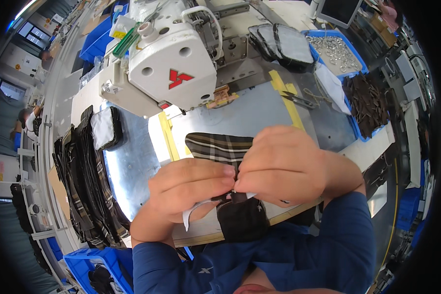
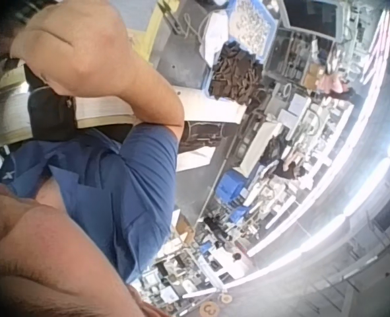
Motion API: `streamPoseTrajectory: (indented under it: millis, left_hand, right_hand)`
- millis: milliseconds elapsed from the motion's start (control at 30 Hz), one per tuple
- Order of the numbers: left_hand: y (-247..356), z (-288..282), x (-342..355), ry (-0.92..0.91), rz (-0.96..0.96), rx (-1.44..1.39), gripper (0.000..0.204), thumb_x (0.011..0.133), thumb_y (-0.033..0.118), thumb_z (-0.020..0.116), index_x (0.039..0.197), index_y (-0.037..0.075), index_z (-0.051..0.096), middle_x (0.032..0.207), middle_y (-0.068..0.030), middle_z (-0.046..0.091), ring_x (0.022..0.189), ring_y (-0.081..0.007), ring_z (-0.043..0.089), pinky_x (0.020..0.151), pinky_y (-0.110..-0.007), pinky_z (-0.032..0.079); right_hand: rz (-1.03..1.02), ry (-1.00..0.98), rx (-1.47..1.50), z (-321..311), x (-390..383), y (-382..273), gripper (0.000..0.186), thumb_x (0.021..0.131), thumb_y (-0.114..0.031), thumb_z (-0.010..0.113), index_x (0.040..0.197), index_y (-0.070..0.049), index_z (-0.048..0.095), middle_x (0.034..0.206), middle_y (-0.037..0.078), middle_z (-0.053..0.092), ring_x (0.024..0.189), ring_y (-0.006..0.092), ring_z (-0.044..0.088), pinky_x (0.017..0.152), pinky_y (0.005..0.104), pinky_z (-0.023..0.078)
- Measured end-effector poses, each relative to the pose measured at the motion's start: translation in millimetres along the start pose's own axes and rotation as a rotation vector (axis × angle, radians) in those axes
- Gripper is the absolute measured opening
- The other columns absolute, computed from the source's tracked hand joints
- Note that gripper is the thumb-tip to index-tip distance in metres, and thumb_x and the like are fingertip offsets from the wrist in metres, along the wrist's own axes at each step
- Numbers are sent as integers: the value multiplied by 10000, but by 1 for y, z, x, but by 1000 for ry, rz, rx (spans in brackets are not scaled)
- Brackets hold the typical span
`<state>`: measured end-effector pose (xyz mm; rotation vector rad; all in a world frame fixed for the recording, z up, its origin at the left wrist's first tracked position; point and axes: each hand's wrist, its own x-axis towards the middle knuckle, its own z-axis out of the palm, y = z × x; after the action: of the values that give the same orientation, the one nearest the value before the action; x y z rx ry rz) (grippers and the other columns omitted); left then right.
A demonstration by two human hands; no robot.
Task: The person sews a zipper onto a plaid fabric pouch using an industrial sewing machine. They align the zipper with the fabric edge, guide the material under the needle, and sew along the seam. The person repeats this process for multiple pouches, handling them one at a time.
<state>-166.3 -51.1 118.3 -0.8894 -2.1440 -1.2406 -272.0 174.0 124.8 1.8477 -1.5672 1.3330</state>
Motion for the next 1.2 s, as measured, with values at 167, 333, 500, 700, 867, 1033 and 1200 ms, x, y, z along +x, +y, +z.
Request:
streamPoseTrajectory:
  millis: [167,333,500,700,867,1033,1200]
  left_hand:
    - [5,-3,-3,9,12,47,196,877,72,824,1069,58,791,1035,-129,813,938,-269,802,694,-332,618]
    - [0,-7,-2,21,-85,157,208,847,83,864,1048,72,810,985,-106,817,873,-232,790,710,-313,581]
    - [-20,21,-6,333,-644,-90,127,909,96,870,996,21,817,925,-78,800,848,-146,740,778,-285,569]
    - [-96,56,-6,485,-1080,-731,324,953,59,824,1214,-85,697,1053,-99,767,929,-181,740,873,-338,593]
    - [-99,59,-26,85,-1111,-157,479,942,157,853,1324,-52,654,1047,-132,779,899,-166,730,808,-328,585]
    - [-69,54,-24,-205,-1002,492,865,847,430,913,1496,-12,551,1127,-225,740,941,-281,737,805,-404,587]
    - [-88,46,-47,-395,-275,733,1054,735,630,885,1500,-21,565,1436,-240,626,1283,-386,628,1088,-488,492]
  right_hand:
    - [-15,-45,59,-3,3,0,262,796,-60,771,1046,13,741,943,112,715,791,267,721,650,361,562]
    - [163,-17,84,6,-2,4,215,858,-104,788,1056,-30,749,921,115,729,789,286,726,671,392,563]
    - [612,20,86,17,-13,19,198,934,-180,788,1006,-1,744,859,164,716,741,327,701,652,431,538]
    - [1163,-7,-34,48,-50,77,335,955,-263,781,839,40,696,704,213,661,683,383,671,625,461,492]
    - [1189,-244,-255,42,-56,81,391,977,-328,746,881,50,714,868,267,714,834,466,687,755,524,527]
    - [1201,-434,-295,41,-60,90,403,1010,-341,700,1010,60,735,1020,289,732,988,486,697,899,539,551]
    - [1131,-463,-323,47,-62,103,404,1008,-327,702,1067,71,739,1035,297,733,1019,486,703,922,541,557]
